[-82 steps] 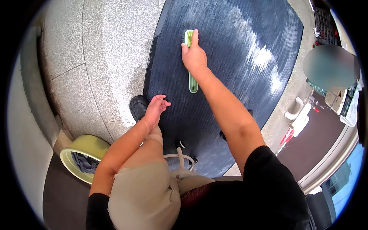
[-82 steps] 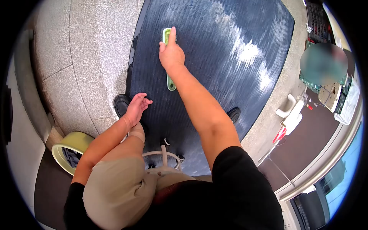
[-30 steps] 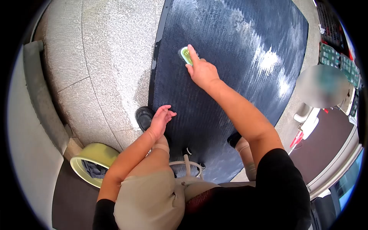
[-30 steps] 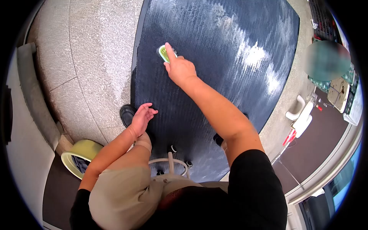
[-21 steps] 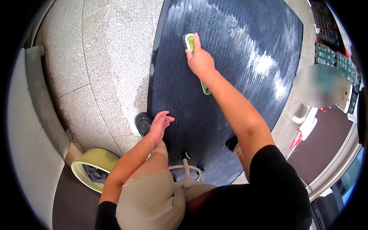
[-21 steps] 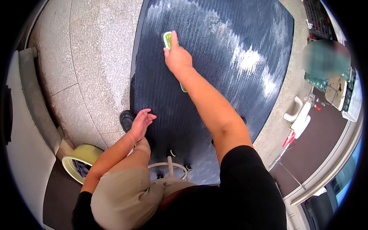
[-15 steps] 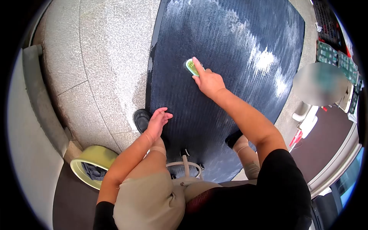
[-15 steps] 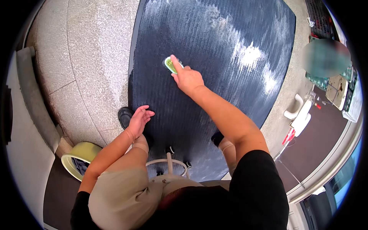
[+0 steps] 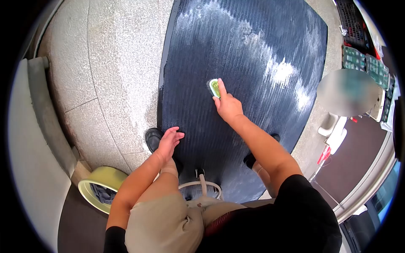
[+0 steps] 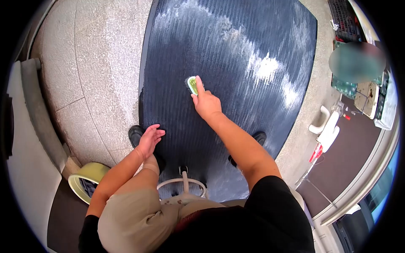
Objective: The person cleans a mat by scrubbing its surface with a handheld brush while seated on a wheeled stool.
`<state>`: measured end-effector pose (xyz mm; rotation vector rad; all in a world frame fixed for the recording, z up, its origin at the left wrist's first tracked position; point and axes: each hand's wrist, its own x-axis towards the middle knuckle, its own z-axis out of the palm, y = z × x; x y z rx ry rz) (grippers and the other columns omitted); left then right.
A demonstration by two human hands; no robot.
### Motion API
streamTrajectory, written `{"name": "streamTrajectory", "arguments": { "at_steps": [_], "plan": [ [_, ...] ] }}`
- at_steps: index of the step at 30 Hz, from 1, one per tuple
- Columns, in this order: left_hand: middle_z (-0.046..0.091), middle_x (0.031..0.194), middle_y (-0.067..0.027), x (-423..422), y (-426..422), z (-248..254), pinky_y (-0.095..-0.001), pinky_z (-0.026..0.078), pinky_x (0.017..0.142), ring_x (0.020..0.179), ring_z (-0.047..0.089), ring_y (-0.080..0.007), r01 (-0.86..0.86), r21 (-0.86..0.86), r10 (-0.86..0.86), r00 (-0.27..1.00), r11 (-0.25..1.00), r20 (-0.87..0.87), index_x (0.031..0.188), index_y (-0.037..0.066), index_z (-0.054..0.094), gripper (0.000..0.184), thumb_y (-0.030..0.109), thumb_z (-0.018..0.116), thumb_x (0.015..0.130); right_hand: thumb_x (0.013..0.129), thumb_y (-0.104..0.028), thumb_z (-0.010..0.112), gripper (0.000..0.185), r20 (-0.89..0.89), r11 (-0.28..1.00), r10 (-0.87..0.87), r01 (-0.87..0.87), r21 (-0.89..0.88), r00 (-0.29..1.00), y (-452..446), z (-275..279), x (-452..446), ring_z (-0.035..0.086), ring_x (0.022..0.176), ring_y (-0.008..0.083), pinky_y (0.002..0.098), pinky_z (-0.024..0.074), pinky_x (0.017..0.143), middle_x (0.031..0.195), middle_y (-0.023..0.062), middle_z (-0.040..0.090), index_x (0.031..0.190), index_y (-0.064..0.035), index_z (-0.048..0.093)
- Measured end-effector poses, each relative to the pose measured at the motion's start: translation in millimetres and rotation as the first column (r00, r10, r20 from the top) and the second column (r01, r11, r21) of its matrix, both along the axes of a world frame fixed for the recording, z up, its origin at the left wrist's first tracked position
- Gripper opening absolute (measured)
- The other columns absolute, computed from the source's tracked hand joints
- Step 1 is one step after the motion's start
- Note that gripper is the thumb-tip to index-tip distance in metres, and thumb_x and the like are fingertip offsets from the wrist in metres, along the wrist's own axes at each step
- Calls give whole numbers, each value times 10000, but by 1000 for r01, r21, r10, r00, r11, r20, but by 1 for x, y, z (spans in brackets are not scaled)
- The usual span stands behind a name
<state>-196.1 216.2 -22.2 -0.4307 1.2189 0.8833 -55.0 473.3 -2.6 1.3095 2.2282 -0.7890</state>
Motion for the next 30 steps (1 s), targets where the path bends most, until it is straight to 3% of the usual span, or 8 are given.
{"name": "streamTrajectory", "arguments": {
  "at_steps": [4, 9, 13, 15, 19, 22, 25, 30],
  "plan": [
    [624, 1077, -23, -9, 4, 5, -330, 368, 941, 1053, 554, -168, -42, -9, 42, 999, 999, 6, 1212, 165, 489, 300, 312, 460, 952, 928, -372, 478, 715, -41, 971, -188, 192, 143, 981, 90, -16, -66, 640, 894, 370, 454, 493, 803, 972, 213, 648, 1491, -174, 84],
    [621, 1061, -103, -82, 32, 61, -393, 475, 888, 909, 600, -221, -588, 242, 530, 805, 772, 266, 1214, 107, 518, 370, 345, 487, 933, 927, -389, 459, 711, 14, 965, -259, 258, 55, 966, 93, 8, -72, 614, 1012, 360, 442, 470, 865, 1097, 214, 633, 1488, -154, 91],
    [582, 1044, -69, -148, 24, 57, -370, 469, 876, 910, 565, -192, -623, 397, 677, 736, 674, 4, 1193, 108, 512, 378, 363, 518, 914, 909, -411, 495, 774, 38, 957, -264, 267, -114, 964, -7, 6, 20, 642, 929, 353, 424, 492, 828, 1102, 230, 626, 1488, -107, 82],
    [557, 1036, -42, -157, 12, 58, -349, 459, 851, 906, 538, -175, -724, 222, 754, 595, 653, -278, 1183, 126, 506, 389, 378, 541, 889, 841, -381, 625, 876, 126, 766, -536, 543, -344, 835, -53, 62, 41, 638, 609, 269, 347, 533, 612, 1009, 208, 642, 1484, -78, 112],
    [565, 997, 4, -129, -20, 67, -338, 455, 827, 889, 540, -155, -631, 192, 660, 716, 751, -227, 1110, 175, 550, 344, 399, 571, 849, 803, -286, 700, 837, -10, 452, -871, 794, -405, 491, -120, 84, 85, 595, 632, 192, 291, 482, 468, 1143, 150, 576, 1462, -109, 215],
    [548, 988, -26, -97, -52, 64, -340, 445, 815, 893, 520, -171, -591, 155, 610, 755, 792, -241, 1172, 166, 515, 418, 387, 599, 827, 799, -260, 708, 778, -133, 395, -917, 811, -432, 376, -126, 96, 103, 573, 593, 179, 293, 459, 440, 1134, 130, 577, 1437, -137, 281],
    [561, 955, -25, -99, -142, -67, -325, 463, 761, 829, 540, -164, -591, 207, 588, 805, 780, 78, 1186, 153, 510, 423, 372, 588, 833, 802, -240, 709, 695, -346, 336, -920, 821, -461, 182, -121, 134, 109, 472, 468, 131, 274, 407, 399, 851, 67, 563, 1387, -109, 356],
    [566, 945, -24, -76, -207, -41, -312, 467, 744, 797, 545, -161, -434, 398, 503, 860, 808, -84, 1196, 146, 503, 427, 376, 574, 843, 852, -288, 684, 359, -452, 314, -890, 634, -706, -62, -106, 195, 130, 404, 452, 86, 246, 346, 399, 631, -21, 429, 1073, -153, 437]
  ]
}}
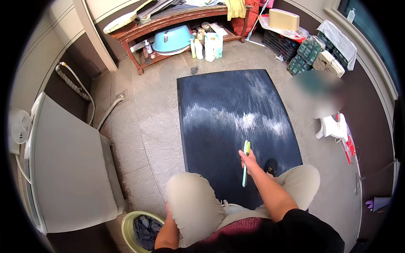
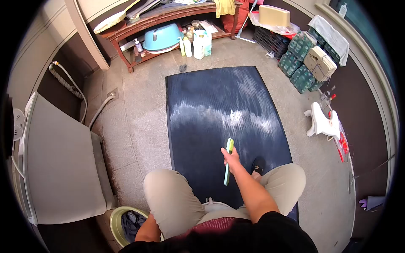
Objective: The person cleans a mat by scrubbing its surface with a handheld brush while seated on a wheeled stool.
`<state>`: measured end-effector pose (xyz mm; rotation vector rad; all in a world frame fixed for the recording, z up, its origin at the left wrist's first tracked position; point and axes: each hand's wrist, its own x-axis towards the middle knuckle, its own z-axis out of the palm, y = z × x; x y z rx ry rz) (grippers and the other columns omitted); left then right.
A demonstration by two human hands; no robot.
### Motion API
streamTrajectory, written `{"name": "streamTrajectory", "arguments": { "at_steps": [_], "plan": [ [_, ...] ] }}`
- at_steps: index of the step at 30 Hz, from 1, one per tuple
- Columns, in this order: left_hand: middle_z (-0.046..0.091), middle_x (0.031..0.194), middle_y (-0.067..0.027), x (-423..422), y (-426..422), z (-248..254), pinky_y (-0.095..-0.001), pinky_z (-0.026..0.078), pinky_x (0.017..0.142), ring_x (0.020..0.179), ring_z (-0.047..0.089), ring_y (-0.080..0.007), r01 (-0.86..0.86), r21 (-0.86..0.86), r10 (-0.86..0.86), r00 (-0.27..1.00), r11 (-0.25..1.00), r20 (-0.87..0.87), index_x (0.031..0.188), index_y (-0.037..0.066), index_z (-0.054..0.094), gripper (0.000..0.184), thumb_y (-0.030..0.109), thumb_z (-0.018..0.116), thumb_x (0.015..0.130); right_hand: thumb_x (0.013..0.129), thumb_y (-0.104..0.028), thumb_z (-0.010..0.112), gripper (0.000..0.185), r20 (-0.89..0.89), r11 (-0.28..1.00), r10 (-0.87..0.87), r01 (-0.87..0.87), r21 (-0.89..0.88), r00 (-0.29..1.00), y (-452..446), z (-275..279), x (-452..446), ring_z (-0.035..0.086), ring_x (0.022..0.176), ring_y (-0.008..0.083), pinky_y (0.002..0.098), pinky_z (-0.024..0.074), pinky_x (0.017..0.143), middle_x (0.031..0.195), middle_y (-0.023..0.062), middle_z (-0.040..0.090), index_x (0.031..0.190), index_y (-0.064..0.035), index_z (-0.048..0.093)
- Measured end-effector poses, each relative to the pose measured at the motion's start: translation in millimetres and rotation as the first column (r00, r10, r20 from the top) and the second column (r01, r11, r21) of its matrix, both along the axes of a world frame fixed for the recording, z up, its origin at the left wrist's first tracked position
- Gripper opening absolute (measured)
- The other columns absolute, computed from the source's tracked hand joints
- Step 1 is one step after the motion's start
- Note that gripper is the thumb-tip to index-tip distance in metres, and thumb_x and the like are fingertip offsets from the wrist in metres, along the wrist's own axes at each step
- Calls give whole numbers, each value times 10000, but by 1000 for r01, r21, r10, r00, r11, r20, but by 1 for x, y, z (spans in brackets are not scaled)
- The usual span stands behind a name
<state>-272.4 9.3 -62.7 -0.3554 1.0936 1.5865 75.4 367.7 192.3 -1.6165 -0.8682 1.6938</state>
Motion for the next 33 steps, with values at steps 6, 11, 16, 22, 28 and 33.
{"name": "streamTrajectory", "arguments": {
  "at_steps": [6, 11, 16, 22, 28, 33],
  "plan": [
    [575, 947, -14, -4, -40, 99, -303, 467, 738, 735, 551, -158, -164, -423, 81, 975, 891, -209, 1251, 143, 464, 471, 404, 532, 865, 883, -500, 578, 362, -399, 996, 12, -45, -74, 917, -10, 34, 43, 420, 472, 93, 248, 346, 434, 636, -18, 455, 959, -188, 411],
    [575, 993, -9, -11, -30, 177, -337, 456, 757, 795, 544, -160, -230, -453, 104, 952, 861, -287, 1309, 164, 409, 521, 431, 511, 873, 860, -588, 550, 422, -360, 991, -30, -20, -135, 932, -19, 30, 48, 481, 505, 122, 276, 398, 446, 662, 1, 500, 981, -207, 417],
    [569, 1055, -12, -7, -1, 193, -338, 433, 792, 863, 536, -170, -234, -310, 131, 939, 922, -318, 1314, 169, 408, 517, 424, 515, 877, 859, -581, 556, 420, -267, 996, 37, -55, -63, 963, -41, 31, 36, 430, 470, 109, 269, 373, 429, 639, -10, 453, 1006, -217, 404],
    [568, 1066, -12, 21, 1, 136, -339, 432, 813, 899, 543, -176, -117, -402, 61, 987, 908, -150, 1277, 157, 446, 488, 424, 514, 875, 858, -599, 540, 444, -158, 986, 110, -128, -103, 981, -51, 18, 41, 406, 469, 100, 266, 364, 430, 646, -12, 438, 990, -199, 402],
    [575, 1102, -12, 39, 11, 132, -344, 443, 803, 906, 548, -178, -103, -530, -19, 975, 842, -220, 1199, 107, 509, 453, 427, 497, 880, 914, -531, 482, 401, -108, 980, 44, -64, -191, 993, -49, -3, 39, 404, 460, 104, 273, 364, 420, 637, -5, 426, 1214, -275, 408],
    [577, 1118, -42, 35, 42, 116, -352, 453, 801, 906, 556, -195, -51, -561, -72, 978, 826, -196, 1218, 94, 482, 448, 406, 494, 896, 900, -487, 510, 313, 49, 942, 52, -33, -335, 997, -41, -60, 55, 383, 435, 113, 286, 353, 404, 624, 5, 431, 1048, -217, 456]
  ]
}}
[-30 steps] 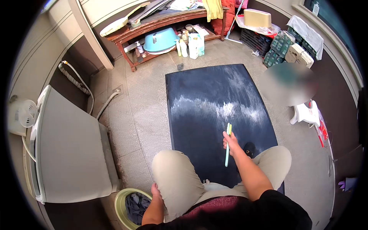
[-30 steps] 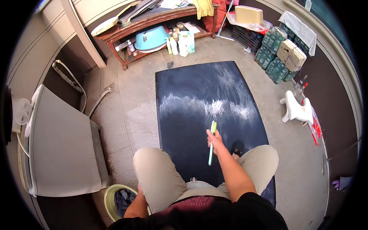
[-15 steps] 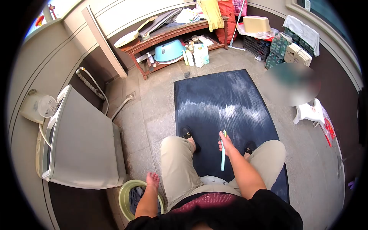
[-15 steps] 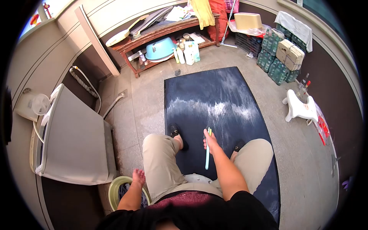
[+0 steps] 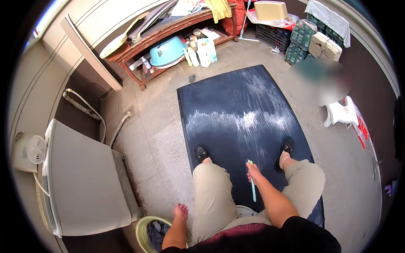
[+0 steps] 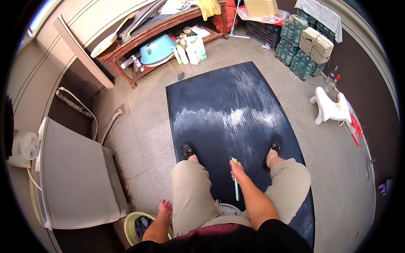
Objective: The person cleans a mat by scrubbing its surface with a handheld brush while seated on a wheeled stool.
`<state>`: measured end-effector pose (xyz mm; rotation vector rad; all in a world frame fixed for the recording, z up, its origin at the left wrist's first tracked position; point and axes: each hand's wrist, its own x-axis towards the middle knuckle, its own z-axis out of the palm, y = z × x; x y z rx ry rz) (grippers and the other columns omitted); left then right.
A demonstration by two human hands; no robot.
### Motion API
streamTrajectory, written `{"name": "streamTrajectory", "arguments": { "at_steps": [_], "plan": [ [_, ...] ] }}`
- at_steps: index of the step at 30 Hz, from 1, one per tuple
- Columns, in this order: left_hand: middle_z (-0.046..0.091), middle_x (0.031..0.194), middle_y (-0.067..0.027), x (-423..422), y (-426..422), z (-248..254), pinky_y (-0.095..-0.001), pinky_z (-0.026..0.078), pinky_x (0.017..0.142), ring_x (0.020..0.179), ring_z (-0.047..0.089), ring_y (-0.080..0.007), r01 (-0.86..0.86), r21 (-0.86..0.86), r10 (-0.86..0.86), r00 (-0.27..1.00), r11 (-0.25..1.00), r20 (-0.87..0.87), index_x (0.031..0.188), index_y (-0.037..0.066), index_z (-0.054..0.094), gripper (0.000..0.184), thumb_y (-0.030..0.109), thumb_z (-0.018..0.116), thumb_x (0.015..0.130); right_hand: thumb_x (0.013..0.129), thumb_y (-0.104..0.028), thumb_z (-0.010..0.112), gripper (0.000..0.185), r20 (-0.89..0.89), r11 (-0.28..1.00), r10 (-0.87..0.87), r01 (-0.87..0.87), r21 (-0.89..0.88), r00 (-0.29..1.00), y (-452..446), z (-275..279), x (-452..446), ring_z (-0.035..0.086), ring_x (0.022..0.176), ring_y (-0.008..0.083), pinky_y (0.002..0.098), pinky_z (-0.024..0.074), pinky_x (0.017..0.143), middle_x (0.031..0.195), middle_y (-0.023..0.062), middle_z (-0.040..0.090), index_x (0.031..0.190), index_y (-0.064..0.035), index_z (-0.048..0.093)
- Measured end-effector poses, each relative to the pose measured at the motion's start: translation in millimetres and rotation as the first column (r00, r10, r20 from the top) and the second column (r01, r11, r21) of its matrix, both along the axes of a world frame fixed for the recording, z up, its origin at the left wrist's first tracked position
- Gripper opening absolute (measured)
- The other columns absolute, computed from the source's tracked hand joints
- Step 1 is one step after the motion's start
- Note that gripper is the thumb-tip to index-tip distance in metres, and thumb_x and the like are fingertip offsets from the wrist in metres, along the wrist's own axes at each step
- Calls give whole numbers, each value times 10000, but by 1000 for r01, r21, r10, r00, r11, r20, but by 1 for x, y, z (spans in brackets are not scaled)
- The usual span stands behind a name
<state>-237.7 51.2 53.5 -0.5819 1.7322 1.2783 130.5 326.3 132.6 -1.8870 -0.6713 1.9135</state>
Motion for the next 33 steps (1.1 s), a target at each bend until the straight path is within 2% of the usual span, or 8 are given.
{"name": "streamTrajectory", "arguments": {
  "at_steps": [8, 10, 12, 13, 18, 23, 28, 33],
  "plan": [
    [598, 1036, -66, -3, 159, -32, -307, 478, 640, 805, 584, -188, 48, 40, -47, 999, 998, -24, 1177, 117, 478, 337, 316, 522, 908, 872, -562, 498, 410, -66, 949, -166, 141, -283, 984, 87, -48, -16, 354, 408, 131, 323, 340, 401, 598, 26, 402, 1048, -197, 438],
    [597, 972, -47, -11, 218, -30, -285, 461, 590, 736, 577, -157, 93, 69, -93, 996, 993, -8, 1143, 137, 484, 294, 303, 532, 905, 867, -537, 524, 498, 151, 993, 35, -17, -116, 988, 106, -70, -17, 542, 528, 235, 406, 456, 510, 716, 99, 556, 1210, -188, 426],
    [604, 915, -25, -13, 276, -33, -282, 460, 595, 698, 571, -141, 121, 179, -114, 992, 976, -50, 1097, 154, 493, 255, 303, 548, 899, 869, -486, 542, 642, 510, 967, 144, -231, 111, 848, 119, -118, -18, 642, 856, 361, 451, 501, 752, 979, 201, 644, 1385, -175, 318],
    [606, 907, -19, -13, 306, -35, -287, 465, 621, 712, 573, -139, 130, 218, -123, 991, 967, -47, 1101, 153, 497, 265, 312, 554, 897, 870, -442, 546, 737, 636, 912, 264, -401, 79, 725, 130, -106, -18, 555, 1100, 424, 443, 444, 913, 1162, 261, 592, 1460, -165, 202],
    [600, 984, -40, 15, 425, -25, -316, 471, 764, 850, 564, -159, 221, 336, -209, 975, 916, -72, 1179, 119, 516, 373, 339, 580, 885, 886, -368, 554, 683, 735, 782, 390, -621, 55, 555, 113, -119, -4, 621, 864, 415, 485, 483, 782, 942, 249, 627, 1449, -182, 215],
    [599, 1016, -36, 59, 446, -31, -347, 478, 827, 909, 573, -187, 327, 382, -410, 898, 865, 161, 1148, 135, 538, 350, 362, 578, 884, 882, -383, 563, 693, 737, 755, 488, -649, -89, 467, 80, -131, -5, 630, 838, 395, 488, 499, 734, 930, 240, 612, 1457, -216, 213],
    [608, 1062, -59, 80, 422, -50, -389, 485, 847, 952, 581, -203, 381, 397, -548, 642, 835, 537, 1160, 139, 542, 377, 406, 539, 894, 900, -363, 537, 672, 803, 731, 391, -682, 25, 449, 226, -150, -49, 629, 837, 393, 481, 499, 730, 919, 231, 622, 1456, -208, 194],
    [611, 1063, -63, 79, 414, -66, -397, 480, 857, 964, 581, -208, 425, 406, -587, 545, 809, 599, 1191, 138, 529, 413, 427, 524, 896, 906, -370, 528, 678, 829, 699, 327, -706, 112, 454, 291, -153, -70, 630, 826, 393, 486, 490, 734, 891, 233, 627, 1462, -193, 184]
  ]
}}
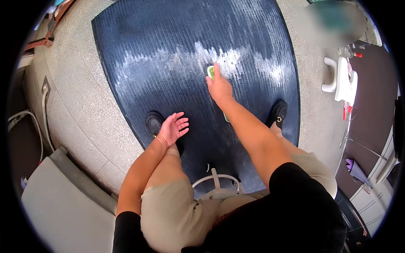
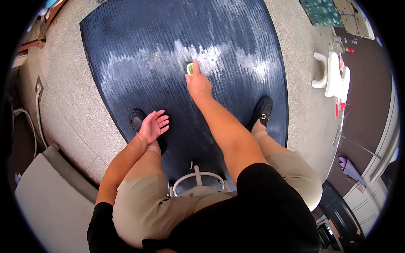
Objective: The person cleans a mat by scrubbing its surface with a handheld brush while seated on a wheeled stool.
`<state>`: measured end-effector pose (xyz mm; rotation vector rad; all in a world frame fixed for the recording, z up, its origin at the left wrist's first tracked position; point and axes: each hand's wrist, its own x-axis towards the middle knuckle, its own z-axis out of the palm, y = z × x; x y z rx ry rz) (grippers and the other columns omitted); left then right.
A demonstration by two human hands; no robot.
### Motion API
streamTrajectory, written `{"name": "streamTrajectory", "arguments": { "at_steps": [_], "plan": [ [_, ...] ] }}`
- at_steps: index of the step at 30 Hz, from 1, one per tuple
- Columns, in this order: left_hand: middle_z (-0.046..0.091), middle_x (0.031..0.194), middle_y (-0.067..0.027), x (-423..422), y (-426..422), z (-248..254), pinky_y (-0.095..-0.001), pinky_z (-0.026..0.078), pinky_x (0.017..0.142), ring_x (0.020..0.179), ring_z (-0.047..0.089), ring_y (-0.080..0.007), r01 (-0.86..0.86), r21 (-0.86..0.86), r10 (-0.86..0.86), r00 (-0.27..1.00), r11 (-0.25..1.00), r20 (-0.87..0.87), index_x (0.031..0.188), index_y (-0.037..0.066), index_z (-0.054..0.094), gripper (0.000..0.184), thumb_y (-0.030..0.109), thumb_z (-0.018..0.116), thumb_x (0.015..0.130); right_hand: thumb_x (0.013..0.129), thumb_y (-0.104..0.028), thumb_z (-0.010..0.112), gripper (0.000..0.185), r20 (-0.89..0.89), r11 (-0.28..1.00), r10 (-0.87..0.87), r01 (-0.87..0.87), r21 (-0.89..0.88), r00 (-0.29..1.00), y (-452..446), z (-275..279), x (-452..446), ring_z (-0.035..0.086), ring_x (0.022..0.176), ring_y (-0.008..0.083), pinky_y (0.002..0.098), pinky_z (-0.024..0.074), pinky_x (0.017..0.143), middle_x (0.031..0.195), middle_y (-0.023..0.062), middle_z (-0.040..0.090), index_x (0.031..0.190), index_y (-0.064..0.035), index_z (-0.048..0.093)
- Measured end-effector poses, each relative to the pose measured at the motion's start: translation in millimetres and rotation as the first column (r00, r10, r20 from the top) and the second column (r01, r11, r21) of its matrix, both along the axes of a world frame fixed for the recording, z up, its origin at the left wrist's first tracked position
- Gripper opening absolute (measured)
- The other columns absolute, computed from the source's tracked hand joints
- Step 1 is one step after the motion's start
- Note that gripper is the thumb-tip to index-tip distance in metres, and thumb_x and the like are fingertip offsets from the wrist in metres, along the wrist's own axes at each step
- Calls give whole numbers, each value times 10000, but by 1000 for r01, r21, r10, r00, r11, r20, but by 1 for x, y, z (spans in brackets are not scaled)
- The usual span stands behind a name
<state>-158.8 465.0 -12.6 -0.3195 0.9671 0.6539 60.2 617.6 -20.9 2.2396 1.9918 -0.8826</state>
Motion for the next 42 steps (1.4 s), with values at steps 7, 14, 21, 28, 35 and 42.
{"name": "streamTrajectory", "arguments": {
  "at_steps": [7, 14, 21, 28, 35, 42],
  "plan": [
    [601, 1075, -92, -4, 16, 3, -405, 468, 887, 984, 574, -221, -161, -11, 162, 986, 987, 28, 1223, 118, 504, 443, 426, 506, 905, 893, -391, 551, 726, 49, 948, 160, -140, -284, 986, -128, 26, 53, 635, 769, 394, 480, 512, 696, 876, 236, 615, 1480, -250, 149],
    [598, 1066, -93, -1, 21, 1, -392, 467, 896, 977, 574, -216, -309, 47, 311, 947, 950, -73, 1220, 102, 501, 426, 393, 520, 910, 897, -356, 544, 668, 26, 984, 174, -175, 35, 984, 39, -2, -39, 635, 754, 385, 487, 503, 686, 865, 214, 631, 1451, -155, 229],
    [598, 1072, -87, -1, 15, -3, -382, 464, 901, 991, 571, -212, -269, 76, 272, 961, 960, -43, 1235, 104, 493, 434, 392, 524, 912, 893, -373, 550, 725, 65, 966, 130, -111, -235, 989, -102, 22, 47, 634, 771, 395, 493, 502, 699, 866, 227, 625, 1477, -205, 155],
    [594, 1092, -84, 3, 15, -6, -371, 460, 904, 1015, 565, -203, -257, 116, 268, 959, 959, -90, 1234, 112, 501, 436, 403, 525, 909, 911, -344, 526, 675, 127, 998, 10, -1, -64, 992, 25, 11, 19, 629, 840, 405, 489, 485, 768, 925, 247, 630, 1455, -139, 183],
    [596, 1080, -79, 0, 17, -7, -368, 462, 898, 989, 569, -200, -231, 79, 238, 967, 970, -93, 1256, 109, 481, 443, 389, 515, 915, 895, -360, 546, 737, 68, 992, 43, -34, -123, 997, -46, 5, 51, 632, 789, 422, 497, 495, 716, 877, 246, 636, 1477, -173, 134],
    [604, 1086, -76, -1, 14, -6, -362, 462, 899, 997, 572, -195, -233, 106, 241, 967, 967, -78, 1253, 104, 488, 432, 379, 506, 921, 915, -370, 508, 686, 100, 974, 172, -153, -167, 980, 29, 15, 9, 629, 864, 408, 486, 491, 772, 945, 243, 635, 1465, -154, 160]
  ]
}}
